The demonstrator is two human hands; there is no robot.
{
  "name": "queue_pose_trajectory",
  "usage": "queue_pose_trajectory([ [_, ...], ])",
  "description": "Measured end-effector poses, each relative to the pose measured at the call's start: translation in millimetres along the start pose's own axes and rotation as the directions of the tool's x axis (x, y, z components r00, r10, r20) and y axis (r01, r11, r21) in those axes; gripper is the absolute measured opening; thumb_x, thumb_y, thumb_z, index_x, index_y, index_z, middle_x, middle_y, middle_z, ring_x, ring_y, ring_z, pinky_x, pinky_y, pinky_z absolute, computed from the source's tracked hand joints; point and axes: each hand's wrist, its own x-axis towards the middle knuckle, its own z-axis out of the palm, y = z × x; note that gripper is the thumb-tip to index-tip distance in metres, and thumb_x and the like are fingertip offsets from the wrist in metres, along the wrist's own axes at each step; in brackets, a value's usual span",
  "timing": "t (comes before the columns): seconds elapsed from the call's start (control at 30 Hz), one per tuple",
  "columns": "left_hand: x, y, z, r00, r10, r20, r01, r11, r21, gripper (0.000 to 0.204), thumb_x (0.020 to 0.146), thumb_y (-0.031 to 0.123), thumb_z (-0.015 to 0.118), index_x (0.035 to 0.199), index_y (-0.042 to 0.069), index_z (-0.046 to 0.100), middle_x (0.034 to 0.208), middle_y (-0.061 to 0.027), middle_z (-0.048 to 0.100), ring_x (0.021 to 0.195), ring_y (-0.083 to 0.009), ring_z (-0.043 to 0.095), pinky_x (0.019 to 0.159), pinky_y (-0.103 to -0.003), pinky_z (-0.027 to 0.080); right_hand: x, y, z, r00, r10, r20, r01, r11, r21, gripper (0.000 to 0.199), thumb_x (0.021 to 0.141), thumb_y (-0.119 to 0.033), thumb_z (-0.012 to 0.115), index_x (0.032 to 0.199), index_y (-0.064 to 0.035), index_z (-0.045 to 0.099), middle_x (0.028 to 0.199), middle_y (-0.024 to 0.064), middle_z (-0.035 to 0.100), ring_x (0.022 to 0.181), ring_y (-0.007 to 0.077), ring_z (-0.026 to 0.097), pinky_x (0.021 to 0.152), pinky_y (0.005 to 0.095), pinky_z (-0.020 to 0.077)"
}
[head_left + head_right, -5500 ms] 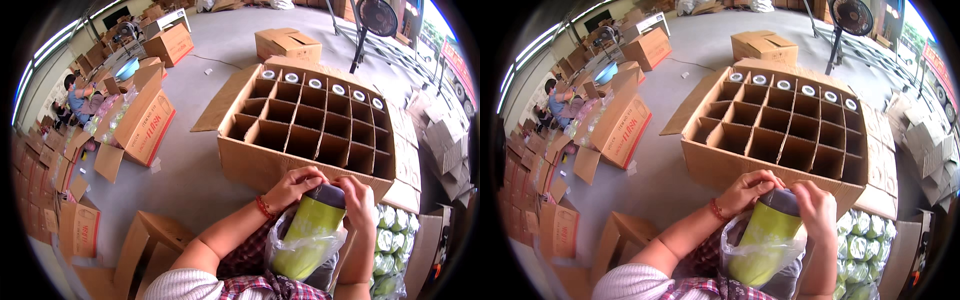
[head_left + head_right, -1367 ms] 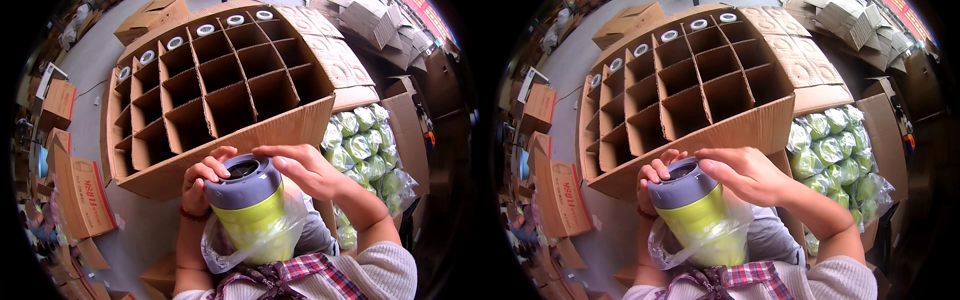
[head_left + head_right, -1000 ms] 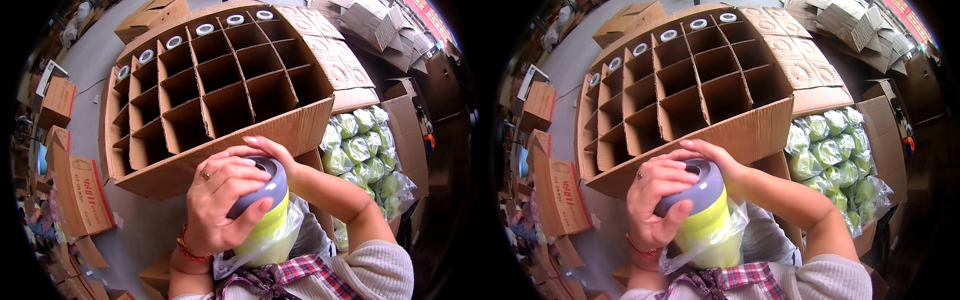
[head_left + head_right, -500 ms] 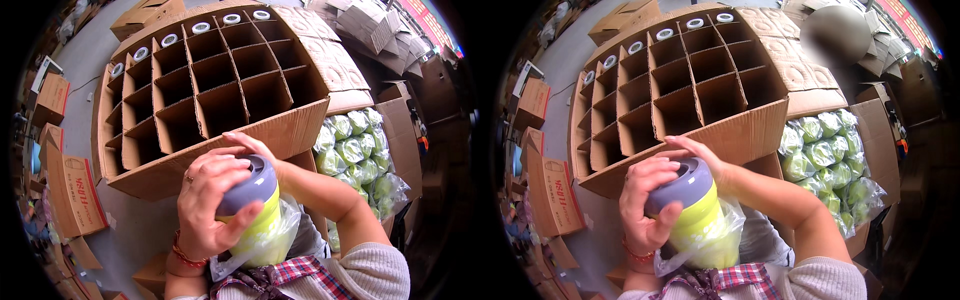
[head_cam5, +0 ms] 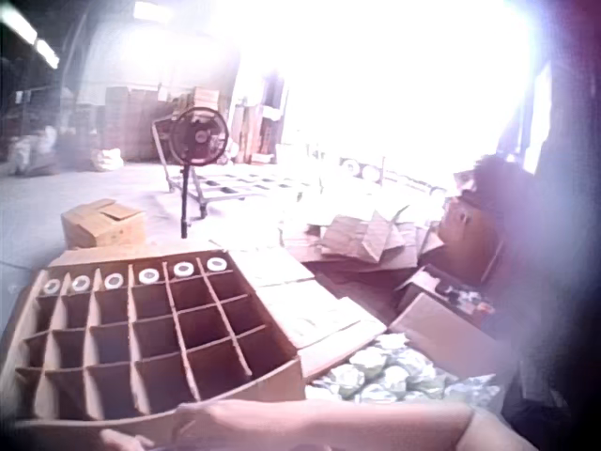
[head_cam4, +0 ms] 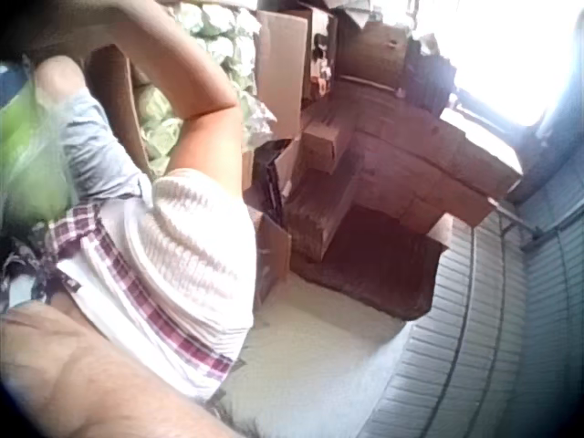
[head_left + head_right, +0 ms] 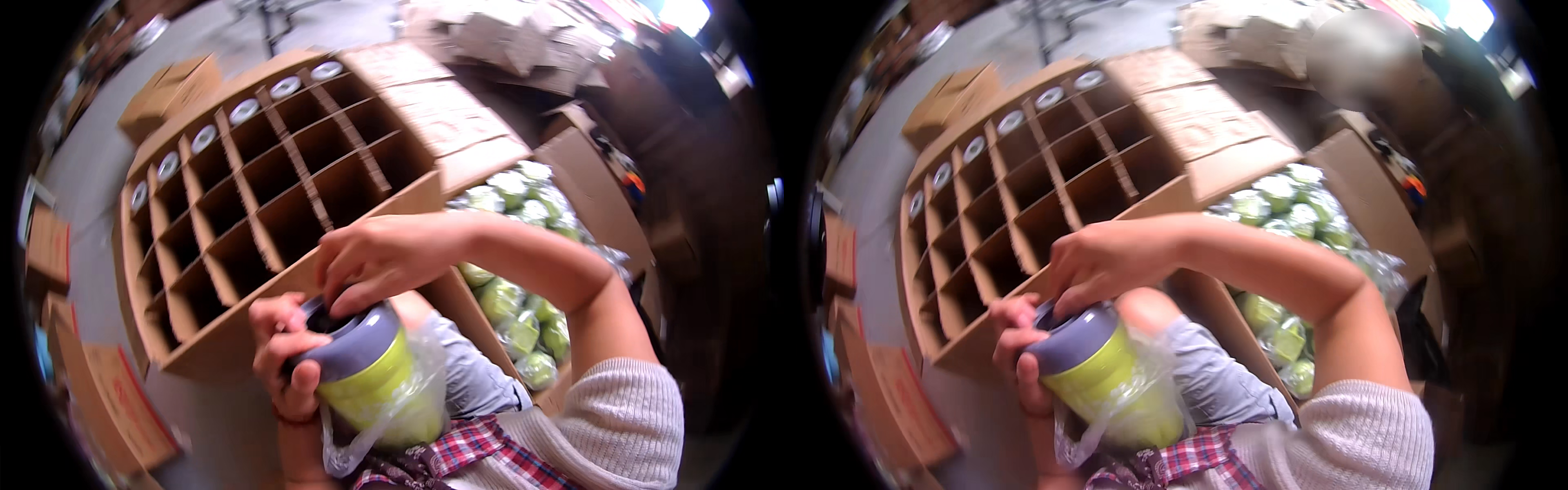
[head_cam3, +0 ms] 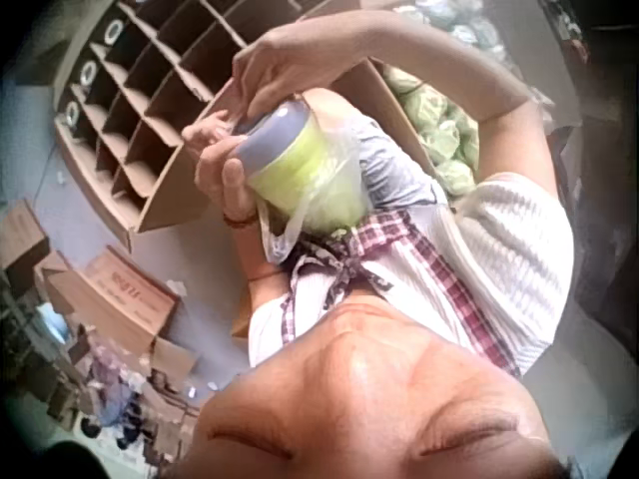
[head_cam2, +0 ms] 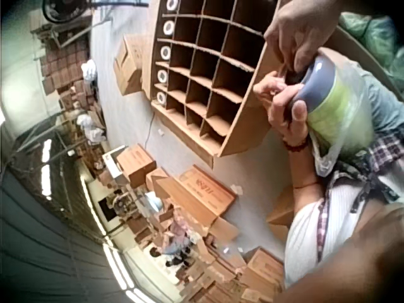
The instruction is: The person assembles water bottles by picking up a bottle wrapped in plastic, attaching a grey lid, and screwing it on tightly. They then place the assembled bottle into a cardboard box with dividers. This process is repeated multiple times.
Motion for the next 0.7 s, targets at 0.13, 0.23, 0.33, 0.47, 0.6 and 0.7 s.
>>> queue_pose_trajectory([
  [0.13,-5.1,40.9,22.7,0.986,0.165,-0.016,-0.163,0.983,0.083,0.045,0.086,0.053,0.062,0.079,0.009,0.066,0.085,-0.0057,0.042,0.081,-0.0231,0.044,0.075,-0.039,0.041,-1.2,-68.0,-16.6,0.968,0.13,0.217,-0.066,0.958,-0.279,0.025,0.084,-0.027,0.069,0.093,-0.0037,0.072,0.09,0.0118,0.068,0.082,0.0263,0.066,0.073,0.0372,0.0508],
  [0.23,-14.5,63.2,40.3,0.983,0.184,0.0,-0.18,0.964,0.195,0.039,0.085,0.046,0.066,0.081,0.007,0.067,0.084,-0.0065,0.044,0.081,-0.0244,0.046,0.075,-0.038,0.042,-21.9,-98.3,-6.3,0.972,0.16,0.173,-0.081,0.917,-0.391,0.027,0.083,-0.028,0.07,0.095,-0.0036,0.069,0.089,0.012,0.069,0.08,0.0289,0.066,0.071,0.0381,0.0505],
  [0.33,-26.2,80.0,52.3,0.982,0.189,0.025,-0.188,0.94,0.285,0.035,0.084,0.04,0.068,0.083,0.005,0.068,0.084,-0.0074,0.045,0.081,-0.0253,0.048,0.075,-0.038,0.043,-41.6,-96.4,3.3,0.992,0.036,0.121,0.01,0.932,-0.361,0.033,0.082,-0.029,0.071,0.102,-0.0036,0.064,0.092,0.011,0.07,0.081,0.0309,0.066,0.071,0.0387,0.0508],
  [0.47,-35.4,96.7,56.7,0.976,0.211,0.051,-0.217,0.94,0.262,0.028,0.083,0.032,0.07,0.082,0.004,0.067,0.084,-0.0077,0.045,0.082,-0.0261,0.05,0.075,-0.038,0.044,-53.8,-103.6,13.0,0.996,-0.036,0.083,0.061,0.943,-0.326,0.037,0.083,-0.03,0.072,0.107,-0.0047,0.059,0.092,0.0104,0.07,0.083,0.031,0.067,0.072,0.039,0.0513],
  [0.6,-43.1,83.3,59.6,0.973,0.223,0.067,-0.233,0.925,0.3,0.018,0.081,0.017,0.07,0.087,0.002,0.064,0.092,-0.0116,0.053,0.086,-0.0277,0.055,0.078,-0.039,0.046,-61.3,-123.5,22.9,0.971,0.237,0.012,-0.194,0.823,-0.534,0.038,0.081,-0.038,0.07,0.1,-0.0066,0.061,0.086,0.0112,0.069,0.083,0.0316,0.067,0.071,0.0407,0.0515],
  [0.7,-39.8,73.2,60.5,0.991,0.104,0.078,-0.123,0.947,0.298,0.024,0.08,0.021,0.073,0.091,0.002,0.064,0.098,-0.0129,0.054,0.091,-0.0296,0.056,0.082,-0.041,0.046,-57.2,-119.3,21.2,0.922,0.387,-0.014,-0.306,0.707,-0.637,0.036,0.08,-0.038,0.069,0.099,-0.0083,0.062,0.084,0.0123,0.068,0.082,0.0318,0.066,0.071,0.0419,0.0512],
])
